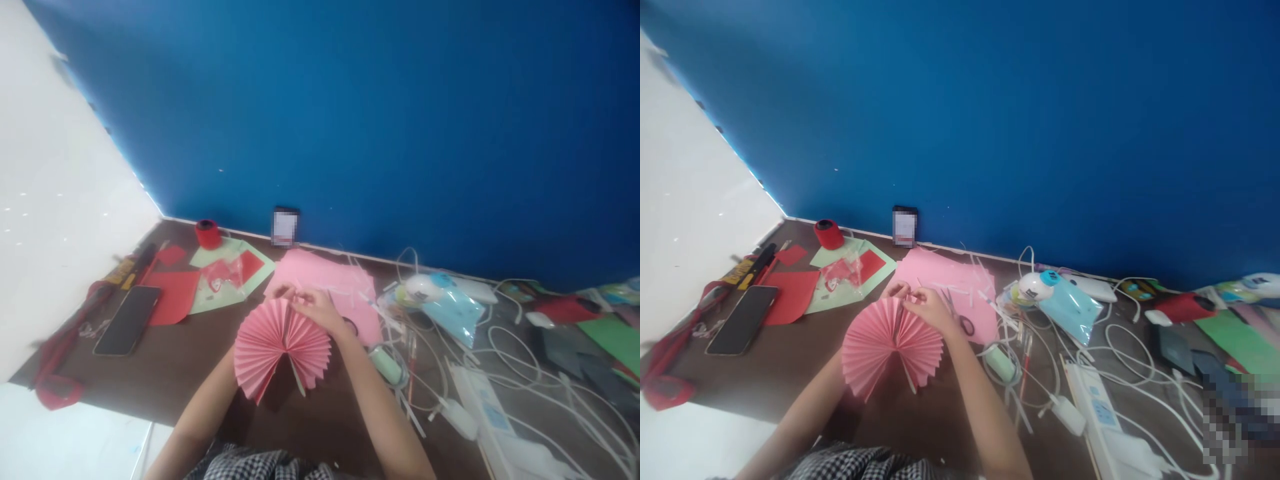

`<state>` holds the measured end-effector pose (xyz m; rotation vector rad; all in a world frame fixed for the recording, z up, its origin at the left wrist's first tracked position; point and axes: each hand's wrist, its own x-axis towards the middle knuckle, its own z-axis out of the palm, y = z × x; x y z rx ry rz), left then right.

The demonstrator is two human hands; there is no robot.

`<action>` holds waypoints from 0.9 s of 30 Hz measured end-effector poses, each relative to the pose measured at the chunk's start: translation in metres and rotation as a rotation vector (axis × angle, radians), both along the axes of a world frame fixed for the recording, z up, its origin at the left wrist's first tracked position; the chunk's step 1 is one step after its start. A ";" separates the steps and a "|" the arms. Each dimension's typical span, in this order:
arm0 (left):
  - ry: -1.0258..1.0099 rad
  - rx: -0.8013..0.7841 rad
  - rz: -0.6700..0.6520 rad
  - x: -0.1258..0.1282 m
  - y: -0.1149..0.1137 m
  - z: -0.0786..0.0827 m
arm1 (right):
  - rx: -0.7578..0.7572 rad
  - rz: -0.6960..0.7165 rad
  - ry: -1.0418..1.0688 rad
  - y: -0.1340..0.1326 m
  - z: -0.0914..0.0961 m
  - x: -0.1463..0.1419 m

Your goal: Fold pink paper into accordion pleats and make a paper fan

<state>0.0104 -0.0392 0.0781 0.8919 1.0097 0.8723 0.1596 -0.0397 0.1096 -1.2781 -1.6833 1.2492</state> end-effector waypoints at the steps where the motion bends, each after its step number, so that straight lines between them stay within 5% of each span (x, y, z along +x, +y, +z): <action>1: -0.001 0.008 -0.017 -0.004 0.003 0.000 | -0.047 0.026 0.042 0.000 -0.002 0.001; 10: -0.079 0.024 -0.362 -0.056 0.015 0.003 | -0.234 -0.105 0.134 0.000 -0.031 0.021; 15: 0.196 0.212 -0.495 -0.069 0.008 0.003 | -0.287 -0.100 0.141 -0.004 -0.040 0.027; 27: 0.360 0.313 -0.379 -0.049 0.008 -0.002 | -0.172 0.024 -0.088 0.004 -0.038 0.028</action>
